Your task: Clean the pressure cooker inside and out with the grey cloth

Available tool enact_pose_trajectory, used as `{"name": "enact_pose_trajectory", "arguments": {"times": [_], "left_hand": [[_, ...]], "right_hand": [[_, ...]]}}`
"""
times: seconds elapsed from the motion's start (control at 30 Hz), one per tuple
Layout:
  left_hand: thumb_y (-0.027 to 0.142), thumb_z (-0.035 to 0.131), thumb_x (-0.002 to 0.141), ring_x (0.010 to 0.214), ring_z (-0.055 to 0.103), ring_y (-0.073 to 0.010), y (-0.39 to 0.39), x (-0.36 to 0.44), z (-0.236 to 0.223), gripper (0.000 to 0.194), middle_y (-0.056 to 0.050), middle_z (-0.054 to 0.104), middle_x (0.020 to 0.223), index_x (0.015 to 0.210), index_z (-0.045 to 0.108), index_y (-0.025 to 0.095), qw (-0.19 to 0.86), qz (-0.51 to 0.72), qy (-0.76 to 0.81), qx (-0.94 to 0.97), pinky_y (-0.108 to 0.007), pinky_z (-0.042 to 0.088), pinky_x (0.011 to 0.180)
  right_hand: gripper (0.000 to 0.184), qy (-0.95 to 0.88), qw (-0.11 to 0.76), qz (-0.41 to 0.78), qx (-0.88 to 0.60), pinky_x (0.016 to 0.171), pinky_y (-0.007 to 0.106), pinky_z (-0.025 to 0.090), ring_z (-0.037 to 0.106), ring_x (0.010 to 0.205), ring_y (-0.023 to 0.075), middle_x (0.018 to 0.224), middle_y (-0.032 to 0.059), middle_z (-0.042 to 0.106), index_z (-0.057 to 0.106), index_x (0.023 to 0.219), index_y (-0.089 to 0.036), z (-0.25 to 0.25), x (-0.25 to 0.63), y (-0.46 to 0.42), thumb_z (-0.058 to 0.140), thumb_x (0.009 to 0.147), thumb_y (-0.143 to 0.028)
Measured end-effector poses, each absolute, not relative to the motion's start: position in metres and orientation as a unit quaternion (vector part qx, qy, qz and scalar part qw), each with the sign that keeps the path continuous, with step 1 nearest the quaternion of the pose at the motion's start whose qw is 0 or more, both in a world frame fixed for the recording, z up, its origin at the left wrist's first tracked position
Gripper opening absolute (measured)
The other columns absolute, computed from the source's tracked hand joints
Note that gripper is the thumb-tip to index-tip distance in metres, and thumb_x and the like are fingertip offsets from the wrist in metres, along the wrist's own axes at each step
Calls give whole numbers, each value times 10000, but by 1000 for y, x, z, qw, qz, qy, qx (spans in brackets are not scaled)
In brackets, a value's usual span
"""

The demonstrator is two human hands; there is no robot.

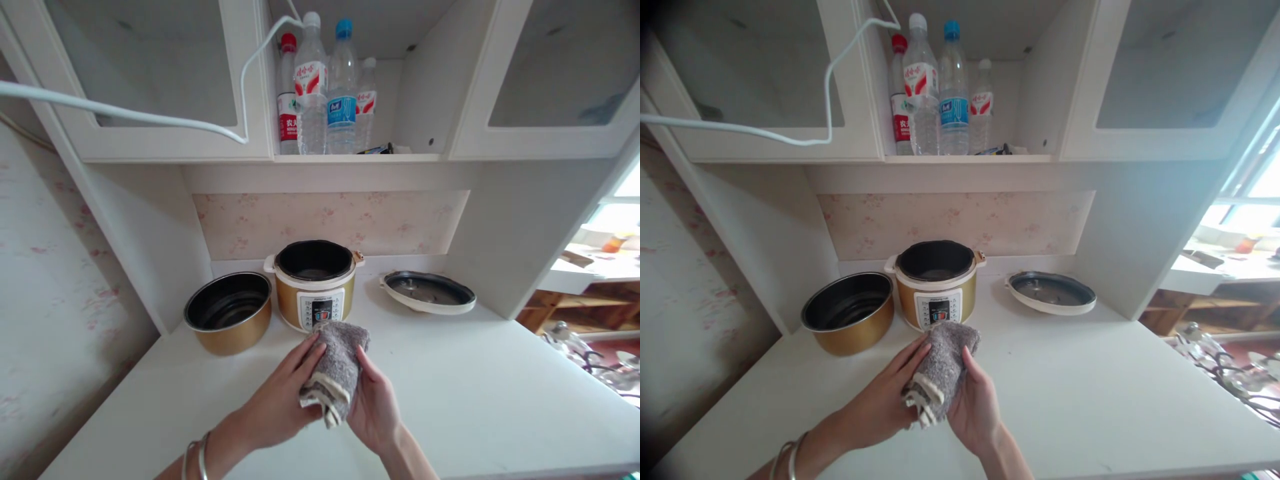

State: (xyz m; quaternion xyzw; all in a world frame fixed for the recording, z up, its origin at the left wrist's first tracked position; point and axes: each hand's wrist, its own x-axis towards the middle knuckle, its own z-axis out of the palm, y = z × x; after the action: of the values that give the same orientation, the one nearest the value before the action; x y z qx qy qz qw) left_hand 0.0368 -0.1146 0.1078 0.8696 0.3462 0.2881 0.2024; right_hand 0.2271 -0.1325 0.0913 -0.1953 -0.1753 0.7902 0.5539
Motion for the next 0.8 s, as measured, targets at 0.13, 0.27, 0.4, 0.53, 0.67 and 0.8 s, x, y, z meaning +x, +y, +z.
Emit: {"name": "enact_pose_trajectory", "arguments": {"times": [0.13,0.27,0.4,0.53,0.67,0.8], "left_hand": [[136,468,802,1167,537,-230,-89,60,124,504,-62,579,1272,1289,519,251,377,383,384,751,-402,424,1016],[309,508,843,1006,613,-230,-62,68,171,368,-67,672,1091,1172,600,171,475,366,382,703,-349,470,905],[541,519,813,947,629,-255,-25,70,238,473,-68,703,932,991,680,133,408,364,478,688,-337,463,851],[675,462,774,872,636,-276,26,71,298,625,-96,699,837,842,700,101,265,380,567,681,-336,467,782],[612,432,824,911,625,-265,79,79,325,580,-129,691,917,915,687,100,125,400,565,711,-328,451,795],[474,434,864,948,614,-256,121,100,310,454,-153,680,989,962,670,99,29,359,527,769,-332,430,834]], "right_hand": [[381,-241,544,786,-170,946,404,428,579,1080,245,1204,75,624,628,1119,-196,97,243,-130,569,838,-445],[337,-310,524,772,-184,927,468,412,608,1026,270,1268,73,584,617,1132,-244,94,279,-127,591,839,-406],[414,-328,532,726,-287,874,411,444,651,870,213,1181,136,629,591,1171,-186,71,311,-115,593,838,-432],[340,-267,561,672,-403,842,313,474,648,823,162,1014,97,687,657,998,-158,35,330,-100,696,761,-398],[326,-289,559,648,-429,837,293,485,637,806,150,957,74,680,664,969,-158,20,334,-94,694,761,-408],[312,-313,554,637,-435,825,286,487,626,771,139,899,63,674,671,922,-156,23,332,-92,688,761,-423]]}}
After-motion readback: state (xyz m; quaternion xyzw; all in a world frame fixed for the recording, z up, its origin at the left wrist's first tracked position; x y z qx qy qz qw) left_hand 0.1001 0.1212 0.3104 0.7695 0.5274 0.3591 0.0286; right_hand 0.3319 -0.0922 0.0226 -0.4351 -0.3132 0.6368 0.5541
